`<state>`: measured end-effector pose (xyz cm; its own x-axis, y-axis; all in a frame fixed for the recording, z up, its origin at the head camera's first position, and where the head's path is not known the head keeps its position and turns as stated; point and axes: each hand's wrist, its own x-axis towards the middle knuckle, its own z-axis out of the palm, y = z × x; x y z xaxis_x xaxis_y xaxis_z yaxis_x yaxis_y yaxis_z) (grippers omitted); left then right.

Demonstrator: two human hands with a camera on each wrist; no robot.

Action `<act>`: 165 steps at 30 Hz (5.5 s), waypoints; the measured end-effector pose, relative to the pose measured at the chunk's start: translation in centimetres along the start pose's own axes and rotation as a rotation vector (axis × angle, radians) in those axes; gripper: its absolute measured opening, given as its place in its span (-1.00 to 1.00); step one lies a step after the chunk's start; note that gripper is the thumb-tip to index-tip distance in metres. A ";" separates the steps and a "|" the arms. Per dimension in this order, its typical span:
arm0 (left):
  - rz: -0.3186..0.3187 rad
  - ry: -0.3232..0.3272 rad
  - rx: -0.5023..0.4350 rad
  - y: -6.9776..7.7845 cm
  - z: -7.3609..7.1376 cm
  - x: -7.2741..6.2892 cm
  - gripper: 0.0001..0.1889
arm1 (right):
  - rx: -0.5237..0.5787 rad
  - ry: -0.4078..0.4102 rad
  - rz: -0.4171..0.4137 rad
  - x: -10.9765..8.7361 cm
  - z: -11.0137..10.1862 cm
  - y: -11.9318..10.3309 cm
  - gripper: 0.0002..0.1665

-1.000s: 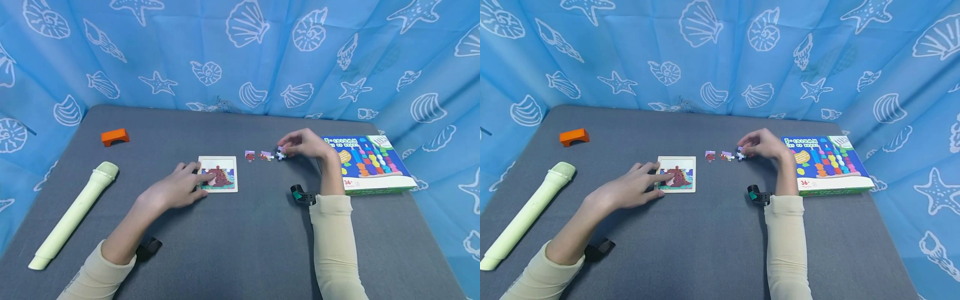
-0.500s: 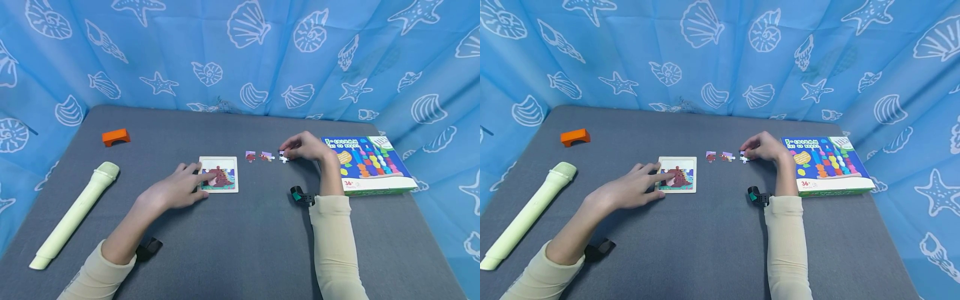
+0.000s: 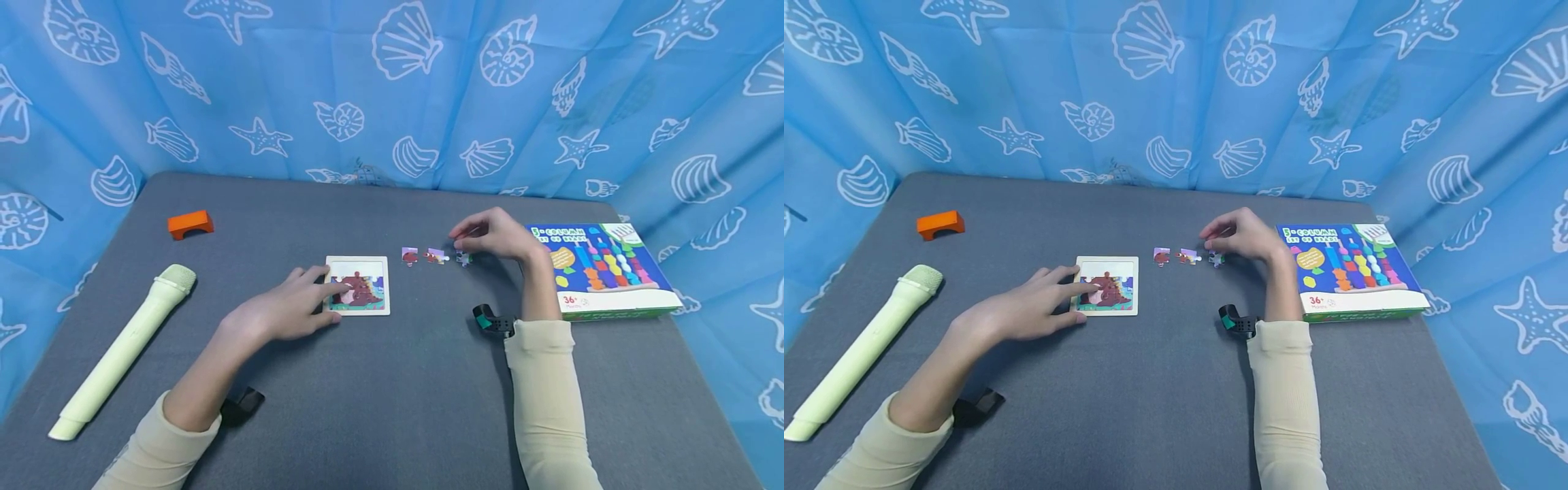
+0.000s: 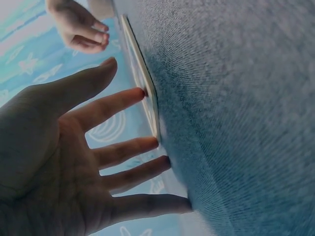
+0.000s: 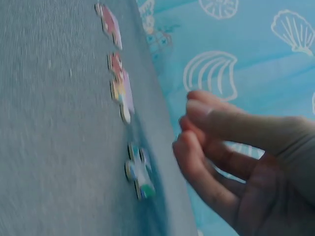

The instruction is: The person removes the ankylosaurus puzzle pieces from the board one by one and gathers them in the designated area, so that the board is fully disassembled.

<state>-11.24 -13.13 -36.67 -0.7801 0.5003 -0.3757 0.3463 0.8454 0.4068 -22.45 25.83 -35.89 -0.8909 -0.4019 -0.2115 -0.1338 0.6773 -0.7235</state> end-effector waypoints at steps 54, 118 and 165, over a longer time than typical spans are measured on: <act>0.013 -0.144 0.005 4.9 1.5 -2.4 -0.22 | -0.022 -0.346 -0.198 4.7 14.6 -11.6 -0.79; 0.015 -0.103 0.024 4.0 0.8 -1.8 -0.34 | -0.034 -0.335 -0.022 2.7 5.3 -5.1 -0.79; 0.009 -0.109 0.030 3.9 0.8 -1.5 -0.36 | -0.061 -0.259 -0.136 4.2 12.7 -10.0 -0.85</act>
<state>-8.32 -10.42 -35.22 -0.7159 0.5239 -0.4615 0.3694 0.8452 0.3864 -19.33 9.56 -37.94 -0.7236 -0.6300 -0.2820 -0.2772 0.6394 -0.7171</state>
